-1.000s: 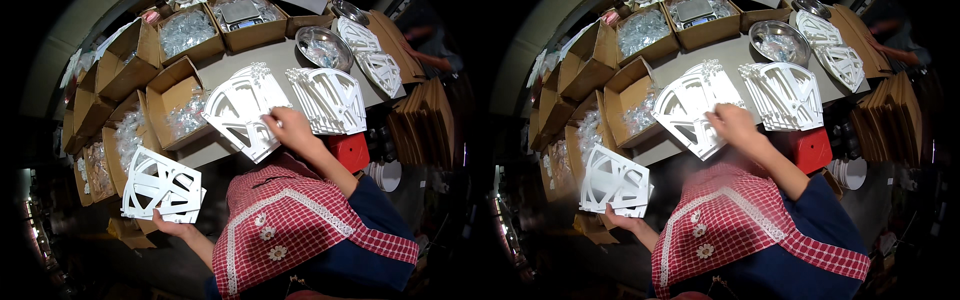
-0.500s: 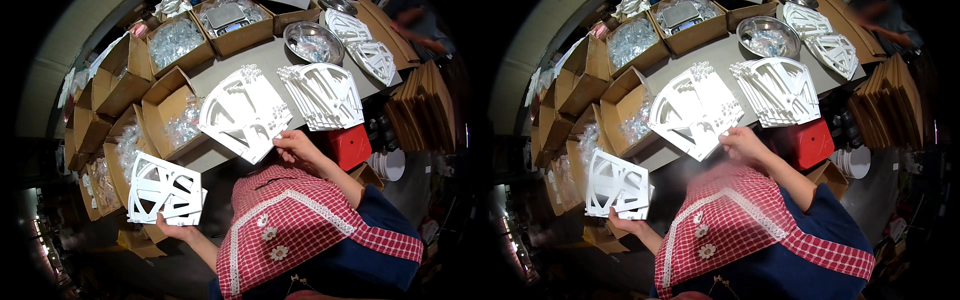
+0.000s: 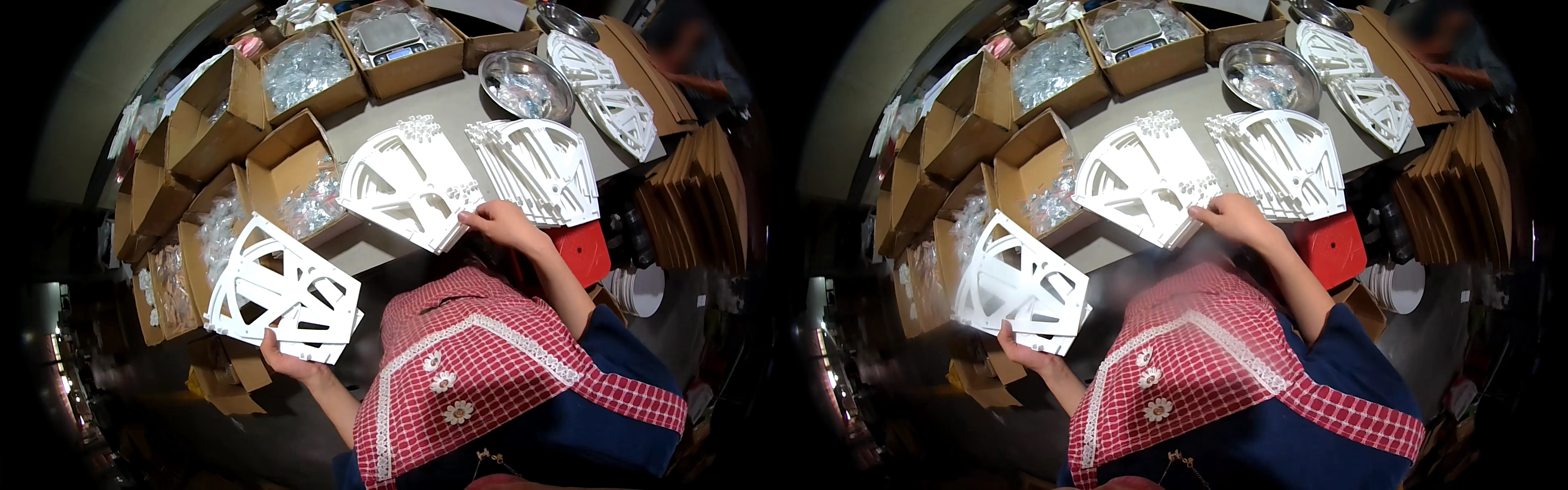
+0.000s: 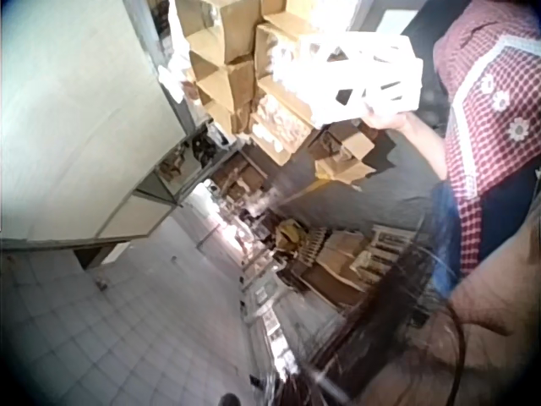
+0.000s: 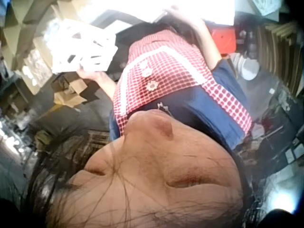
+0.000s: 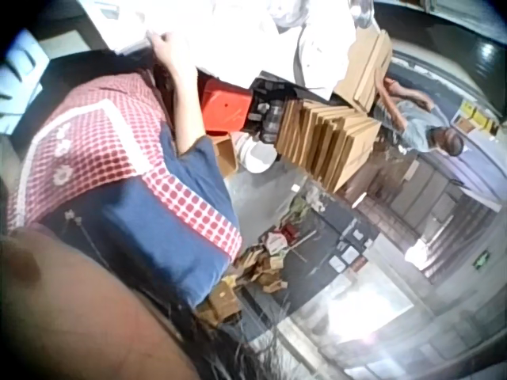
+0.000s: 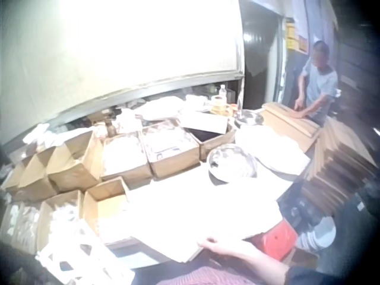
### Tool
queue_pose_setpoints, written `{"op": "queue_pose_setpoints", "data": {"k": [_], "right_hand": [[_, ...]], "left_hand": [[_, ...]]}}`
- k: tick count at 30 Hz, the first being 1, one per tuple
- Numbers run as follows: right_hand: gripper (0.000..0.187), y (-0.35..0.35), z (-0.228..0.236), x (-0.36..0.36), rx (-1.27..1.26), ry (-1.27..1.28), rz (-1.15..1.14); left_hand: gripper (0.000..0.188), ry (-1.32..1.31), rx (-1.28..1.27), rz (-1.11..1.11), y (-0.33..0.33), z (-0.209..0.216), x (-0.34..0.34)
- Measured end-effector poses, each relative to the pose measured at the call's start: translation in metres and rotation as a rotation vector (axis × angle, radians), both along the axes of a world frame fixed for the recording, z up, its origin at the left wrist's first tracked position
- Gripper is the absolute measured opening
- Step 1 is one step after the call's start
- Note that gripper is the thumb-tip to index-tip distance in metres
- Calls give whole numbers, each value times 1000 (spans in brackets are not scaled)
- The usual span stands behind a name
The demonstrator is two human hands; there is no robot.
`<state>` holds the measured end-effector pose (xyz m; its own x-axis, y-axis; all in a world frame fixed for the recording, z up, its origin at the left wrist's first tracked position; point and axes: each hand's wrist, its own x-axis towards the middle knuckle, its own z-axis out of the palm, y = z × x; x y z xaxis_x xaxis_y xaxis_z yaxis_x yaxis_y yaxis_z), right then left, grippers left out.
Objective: The person takes white plastic components from a yellow bag, stacks them on a table, and then places small bags of metal parts into a box on a digital scale.
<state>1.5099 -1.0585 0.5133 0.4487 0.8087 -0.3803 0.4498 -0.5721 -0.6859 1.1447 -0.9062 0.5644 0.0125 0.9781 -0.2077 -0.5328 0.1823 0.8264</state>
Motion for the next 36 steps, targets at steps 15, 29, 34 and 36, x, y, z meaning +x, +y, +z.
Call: {"op": "queue_pose_setpoints", "data": {"k": [15,29,34,36], "right_hand": [[63,51,-20,-27,512,-506,319],[29,60,48,-69,445,334,187],[19,44,51,-43,706,738,-77],[24,41,52,-33,687,608,-43]], "left_hand": [[45,33,136,17,0,2,21],[34,201,305,-195,-20,2,60],[32,250,295,-196,-15,9,71],[32,254,249,-238,-14,10,77]]}}
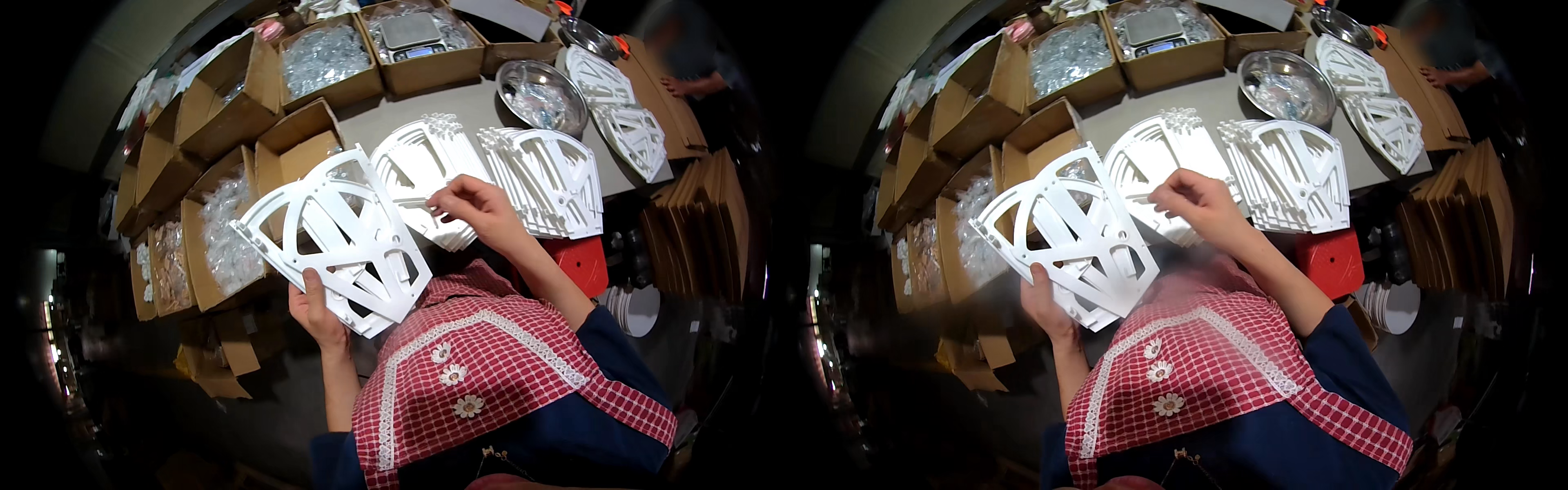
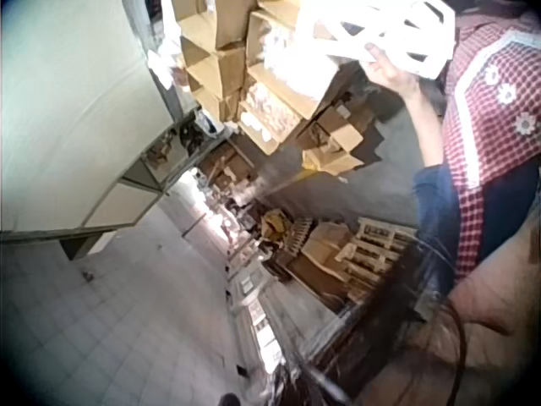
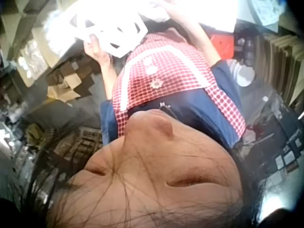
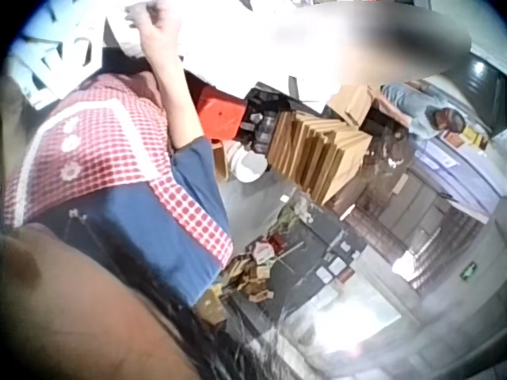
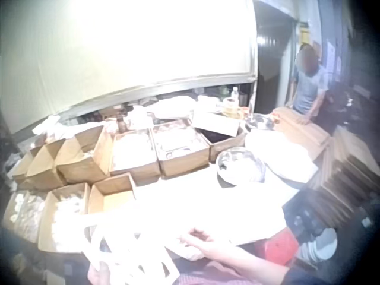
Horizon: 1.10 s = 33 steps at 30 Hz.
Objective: The person takes white plastic components from a yellow bag, stacks them on a table, and then places small bags of metal parts into a box on a digital scale.
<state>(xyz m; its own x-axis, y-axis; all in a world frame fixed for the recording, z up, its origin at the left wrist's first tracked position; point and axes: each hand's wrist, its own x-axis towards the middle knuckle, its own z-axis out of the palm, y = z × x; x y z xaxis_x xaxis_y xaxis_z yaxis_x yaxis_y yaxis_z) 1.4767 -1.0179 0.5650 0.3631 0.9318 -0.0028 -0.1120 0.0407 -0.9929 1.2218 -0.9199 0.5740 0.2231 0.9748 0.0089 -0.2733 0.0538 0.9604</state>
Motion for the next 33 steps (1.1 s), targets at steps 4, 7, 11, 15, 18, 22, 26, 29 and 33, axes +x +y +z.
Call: {"op": "queue_pose_setpoints", "data": {"k": [4,7,11,15,18,22,26,29,33], "right_hand": [[30,-4,4,-10,-290,-421,149],[29,-17,9,-13,-278,-355,5],[21,-39,17,9,-131,88,-221],[18,-61,44,36,148,763,-226],[20,-99,47,65,429,728,-205],[11,-136,88,82,413,96,-447],[16,-131,73,108,-148,-1298,-602],[31,-113,15,124,-262,-1379,-462],[47,-104,-27,117,-413,-1436,-209]], "left_hand": [[34,72,37,-71,-5,-4,12],[42,29,14,-146,-9,-2,21],[42,212,104,-77,-10,5,42],[40,83,-53,-131,-3,4,48],[47,69,-137,-186,0,4,40],[41,33,-115,-78,3,1,50],[42,-12,-127,-82,4,-1,57],[48,-19,-129,-147,8,-3,49],[53,-74,-129,-168,11,-7,46]]}}
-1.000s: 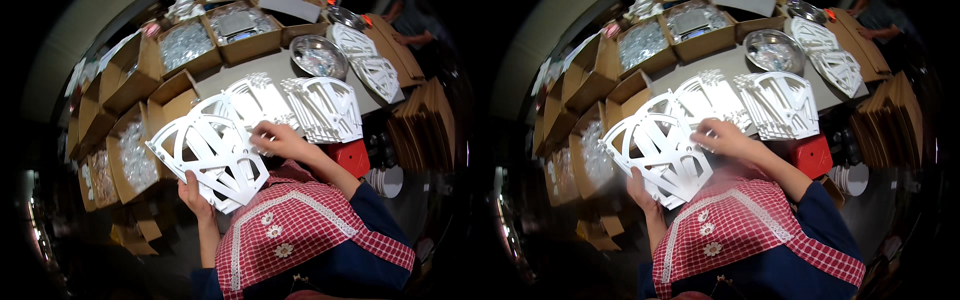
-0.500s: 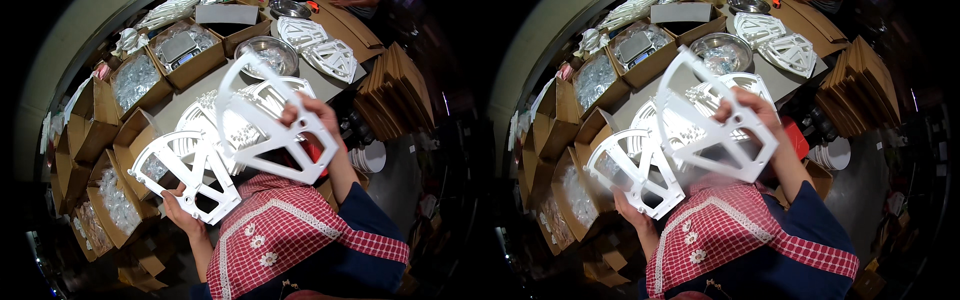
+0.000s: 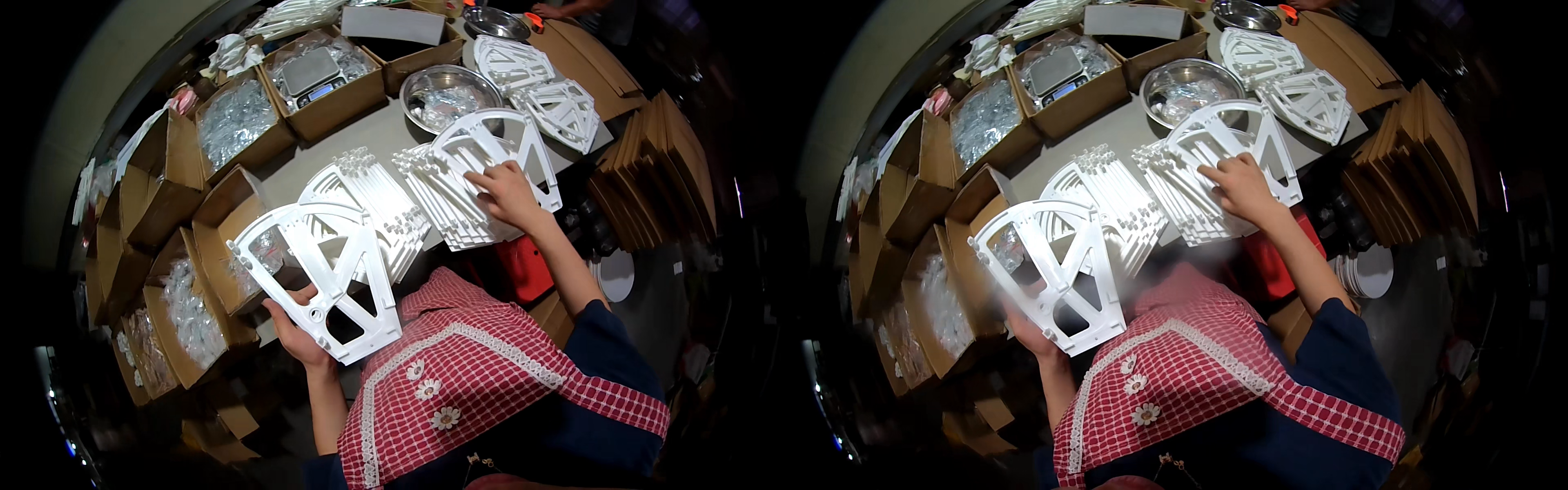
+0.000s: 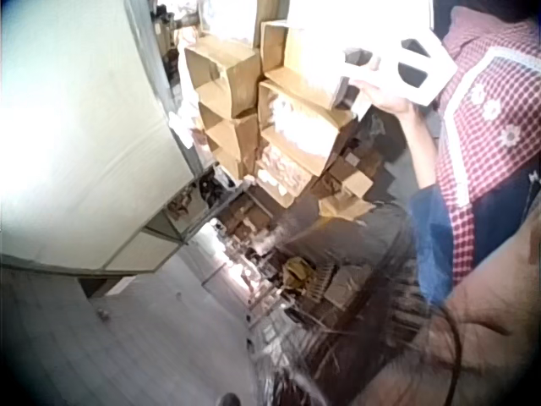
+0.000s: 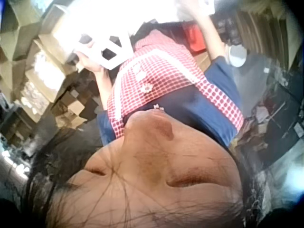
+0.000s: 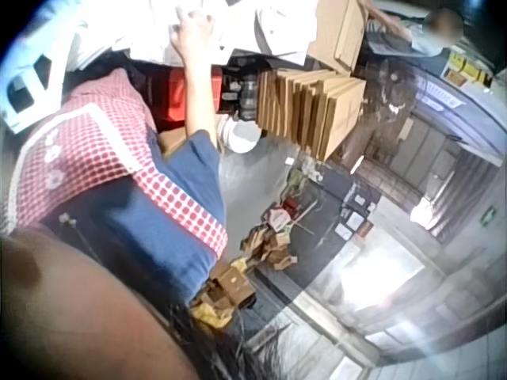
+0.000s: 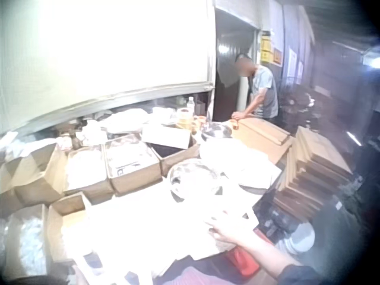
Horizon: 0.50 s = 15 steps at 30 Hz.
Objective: The person takes white plastic components from a yellow bag, stacks them on a table, and then places small bags of metal parts into a box on a digital scale.
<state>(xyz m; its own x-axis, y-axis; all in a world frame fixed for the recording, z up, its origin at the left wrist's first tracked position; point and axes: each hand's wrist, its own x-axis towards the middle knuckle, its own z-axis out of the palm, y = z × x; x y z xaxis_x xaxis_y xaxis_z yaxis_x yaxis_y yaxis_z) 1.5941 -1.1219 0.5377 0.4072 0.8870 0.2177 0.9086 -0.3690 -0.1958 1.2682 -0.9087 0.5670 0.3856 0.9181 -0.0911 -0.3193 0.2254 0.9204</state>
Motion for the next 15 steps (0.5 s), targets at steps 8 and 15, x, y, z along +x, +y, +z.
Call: {"op": "queue_pose_setpoints", "data": {"k": [8,15], "right_hand": [[31,4,-10,-21,106,-217,-34],[43,58,25,-95,115,1091,49]], "left_hand": [[47,-3,28,-7,2,-9,-19],[50,62,16,-32,-6,5,-7]]}}
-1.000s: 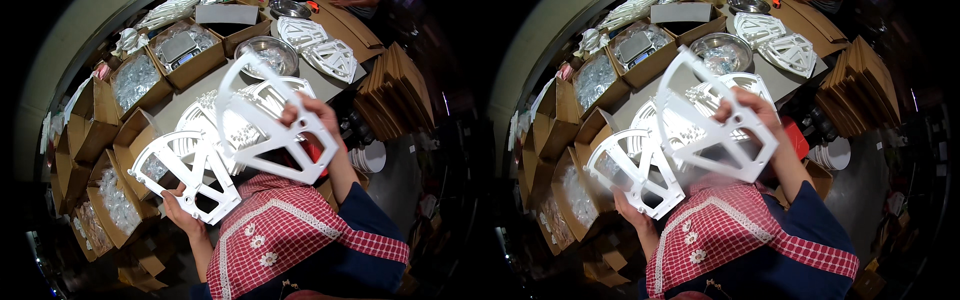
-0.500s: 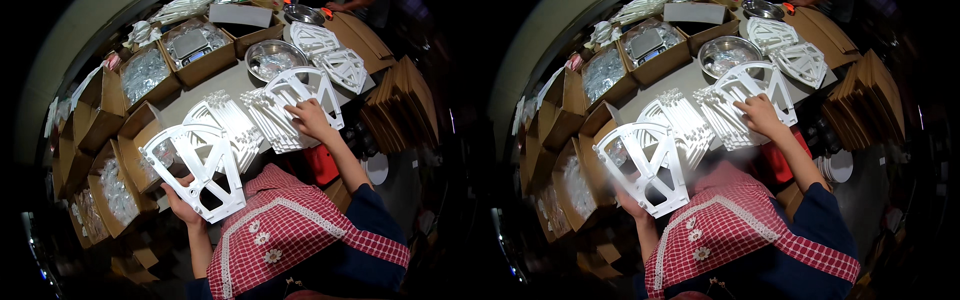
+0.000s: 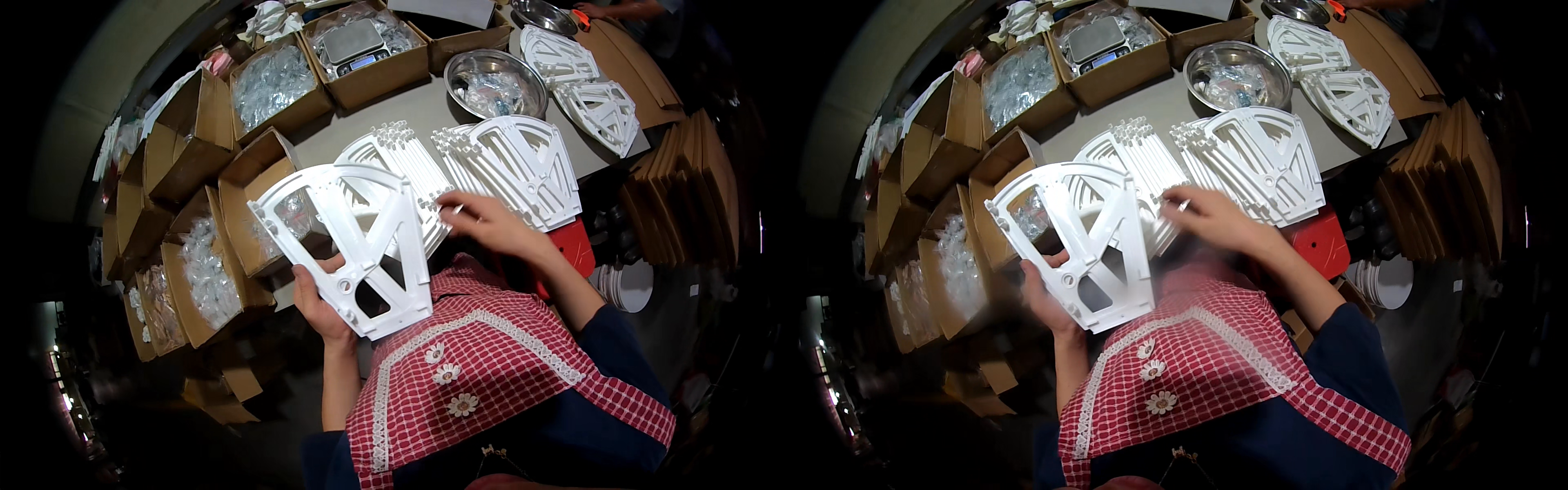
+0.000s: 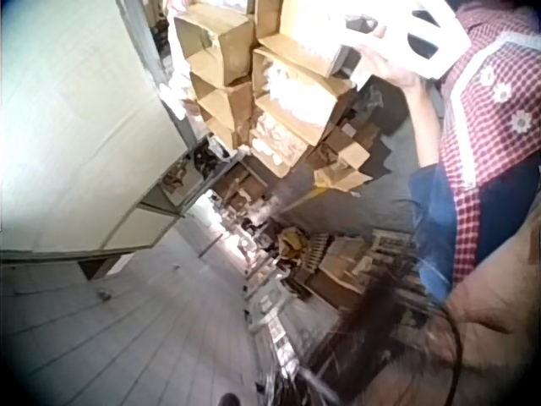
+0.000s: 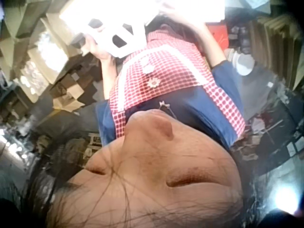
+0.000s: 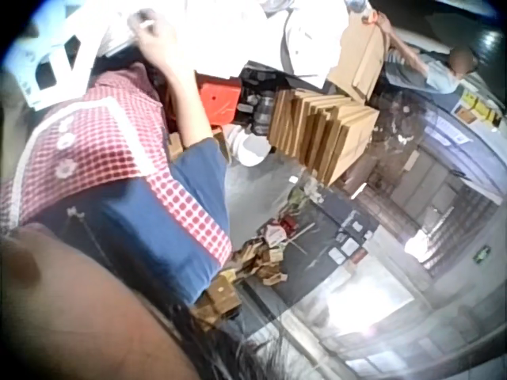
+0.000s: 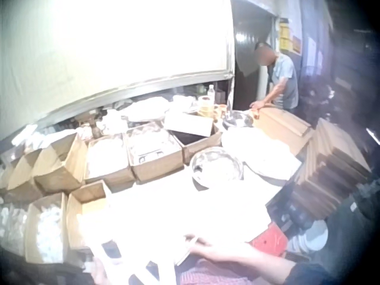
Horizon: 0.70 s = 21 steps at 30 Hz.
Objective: The person takes white plastic components from a yellow bag, stacks them on a table, and then places small bags of metal parts into a box on a digital scale.
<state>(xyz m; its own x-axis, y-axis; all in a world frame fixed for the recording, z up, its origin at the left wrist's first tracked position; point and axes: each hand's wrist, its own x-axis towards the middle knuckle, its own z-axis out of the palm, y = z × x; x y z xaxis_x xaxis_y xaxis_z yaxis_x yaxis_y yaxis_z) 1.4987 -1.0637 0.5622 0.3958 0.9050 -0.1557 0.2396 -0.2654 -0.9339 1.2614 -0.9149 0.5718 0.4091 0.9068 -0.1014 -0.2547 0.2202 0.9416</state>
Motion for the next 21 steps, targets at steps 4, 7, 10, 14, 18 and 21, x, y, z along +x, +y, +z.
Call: {"op": "queue_pose_setpoints", "data": {"k": [4,7,10,14,18,21], "right_hand": [[29,6,-7,-25,32,189,74],[23,-6,-18,-4,238,256,-272],[23,-39,-18,54,344,159,-594],[25,-102,-22,138,283,-228,-884],[23,-123,-38,179,153,-383,-937],[24,-120,-49,184,-31,-460,-890]], "left_hand": [[42,7,71,61,-10,5,18],[34,146,402,-7,-1,-7,5],[35,284,463,132,5,-7,-4],[34,190,198,151,13,-15,-4],[34,201,211,133,18,-14,-7],[37,163,151,116,19,-7,-3]]}}
